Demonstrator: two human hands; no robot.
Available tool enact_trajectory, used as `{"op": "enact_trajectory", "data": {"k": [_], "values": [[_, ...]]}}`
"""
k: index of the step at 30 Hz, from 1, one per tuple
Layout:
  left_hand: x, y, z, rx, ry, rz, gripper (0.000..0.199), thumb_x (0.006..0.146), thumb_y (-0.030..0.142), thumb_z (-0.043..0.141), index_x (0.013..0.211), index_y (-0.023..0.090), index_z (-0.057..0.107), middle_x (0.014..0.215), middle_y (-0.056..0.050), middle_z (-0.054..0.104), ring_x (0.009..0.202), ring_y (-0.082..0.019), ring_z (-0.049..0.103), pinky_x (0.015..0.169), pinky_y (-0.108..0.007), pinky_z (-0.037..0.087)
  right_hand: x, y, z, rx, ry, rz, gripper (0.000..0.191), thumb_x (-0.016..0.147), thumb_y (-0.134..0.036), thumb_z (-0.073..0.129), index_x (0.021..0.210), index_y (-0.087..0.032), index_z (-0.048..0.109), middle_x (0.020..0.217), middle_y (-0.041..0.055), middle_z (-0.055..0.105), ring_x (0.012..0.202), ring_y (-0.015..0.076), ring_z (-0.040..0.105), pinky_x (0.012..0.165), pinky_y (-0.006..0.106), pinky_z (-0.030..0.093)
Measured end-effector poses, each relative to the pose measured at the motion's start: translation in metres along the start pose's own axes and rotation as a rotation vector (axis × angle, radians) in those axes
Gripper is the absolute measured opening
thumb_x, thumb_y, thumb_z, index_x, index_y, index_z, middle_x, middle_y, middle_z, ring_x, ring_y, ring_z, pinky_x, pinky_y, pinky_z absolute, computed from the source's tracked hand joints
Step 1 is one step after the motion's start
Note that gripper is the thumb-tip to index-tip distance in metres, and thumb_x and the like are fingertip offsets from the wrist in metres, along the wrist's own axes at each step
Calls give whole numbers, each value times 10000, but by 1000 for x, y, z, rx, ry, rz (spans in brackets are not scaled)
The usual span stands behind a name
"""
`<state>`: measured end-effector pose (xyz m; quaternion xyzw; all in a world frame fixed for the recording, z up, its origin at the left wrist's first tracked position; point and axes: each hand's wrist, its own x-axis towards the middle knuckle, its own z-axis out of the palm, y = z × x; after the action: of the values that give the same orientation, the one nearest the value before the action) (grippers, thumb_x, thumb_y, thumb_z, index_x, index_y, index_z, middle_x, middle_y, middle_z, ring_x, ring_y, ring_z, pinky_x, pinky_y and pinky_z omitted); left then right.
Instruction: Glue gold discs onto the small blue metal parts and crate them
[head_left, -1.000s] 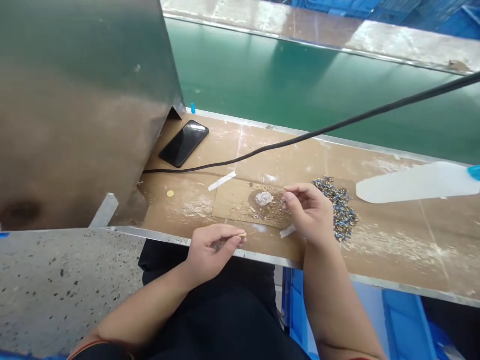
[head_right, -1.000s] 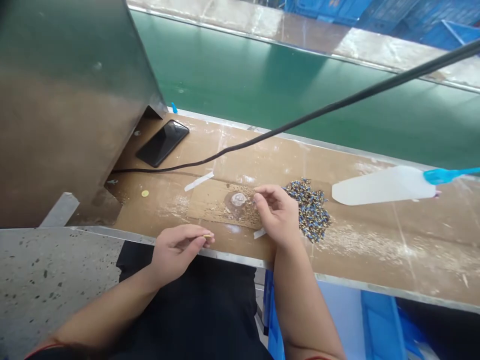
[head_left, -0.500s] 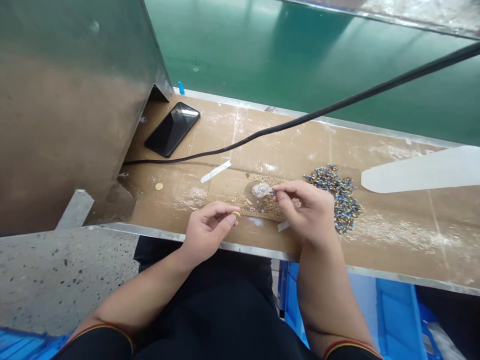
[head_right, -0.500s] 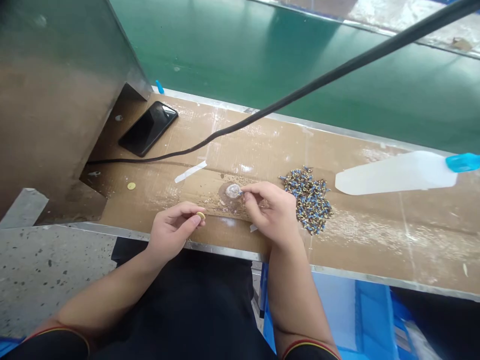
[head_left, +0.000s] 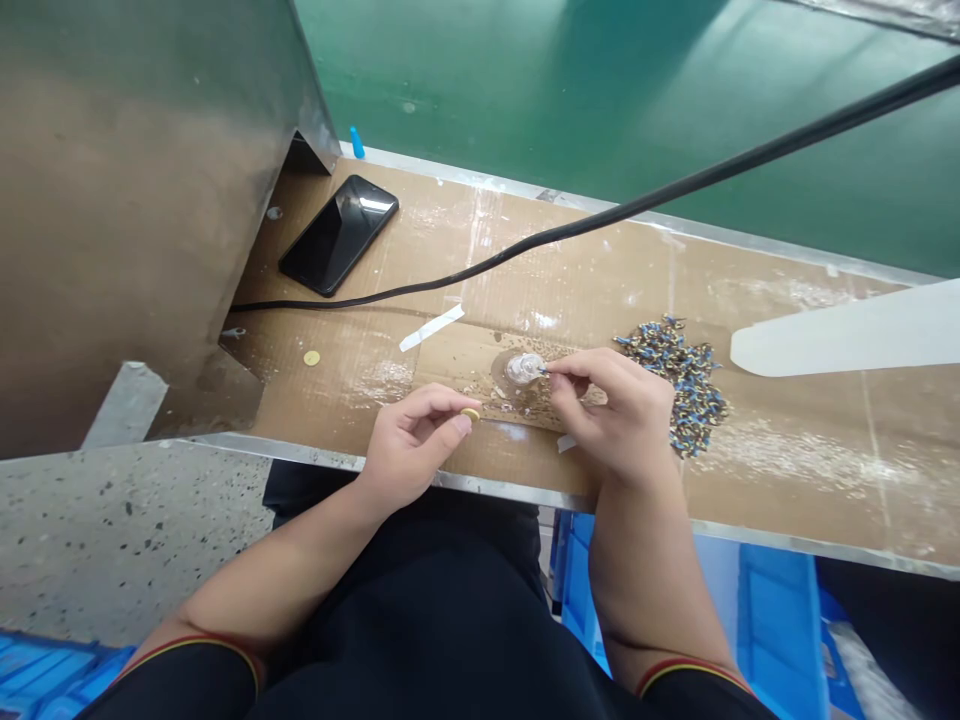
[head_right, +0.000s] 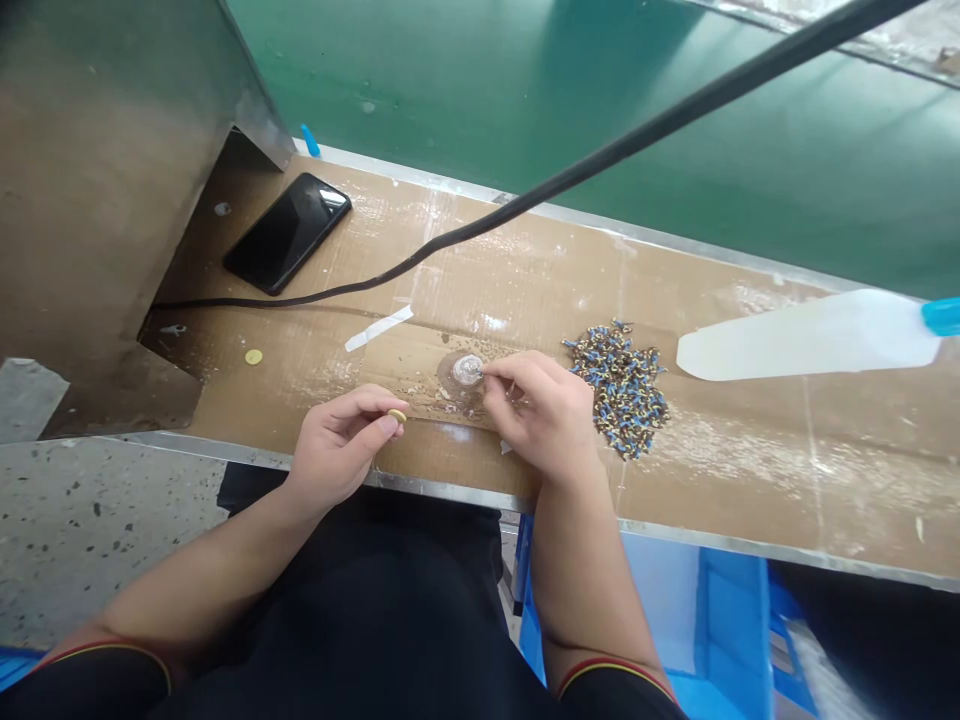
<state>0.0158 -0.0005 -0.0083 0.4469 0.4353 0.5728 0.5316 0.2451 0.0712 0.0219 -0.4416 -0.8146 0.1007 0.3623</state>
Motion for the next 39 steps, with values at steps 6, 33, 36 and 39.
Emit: {"op": "enact_trajectory", "data": {"k": [6, 33, 36, 39], "values": [[-1, -1, -1, -7, -9, 22, 115, 947, 249, 756, 1027, 241, 840, 919, -70, 745, 784, -139, 668, 724, -255, 556, 0, 0, 1, -5, -1, -35, 140, 940, -183, 606, 915, -252, 725, 792, -5, 743, 630, 163, 674, 613, 289, 556], [0, 2, 2, -34, -23, 47, 156, 943, 176, 741, 1040, 252, 836, 928, -59, 742, 798, -113, 661, 736, -206, 539, 4, -2, 8, -25, 47, -112, 182, 913, -75, 562, 900, -231, 655, 786, -2, 691, 686, 174, 659, 605, 298, 504], [0, 3, 2, -27, -19, 47, 163, 936, 163, 742, 1039, 247, 836, 927, -60, 740, 805, -117, 662, 735, -209, 541, 4, -3, 8, -31, 36, -114, 180, 918, -74, 559, 897, -228, 650, 794, 2, 692, 697, 176, 663, 612, 298, 504], [0, 3, 2, -18, -23, 48, 172, 932, 153, 741, 1038, 249, 836, 930, -58, 738, 808, -117, 660, 726, -209, 538, 4, -3, 8, -28, 41, -112, 181, 923, -75, 553, 894, -225, 649, 794, 1, 689, 693, 171, 655, 610, 296, 496]]}}
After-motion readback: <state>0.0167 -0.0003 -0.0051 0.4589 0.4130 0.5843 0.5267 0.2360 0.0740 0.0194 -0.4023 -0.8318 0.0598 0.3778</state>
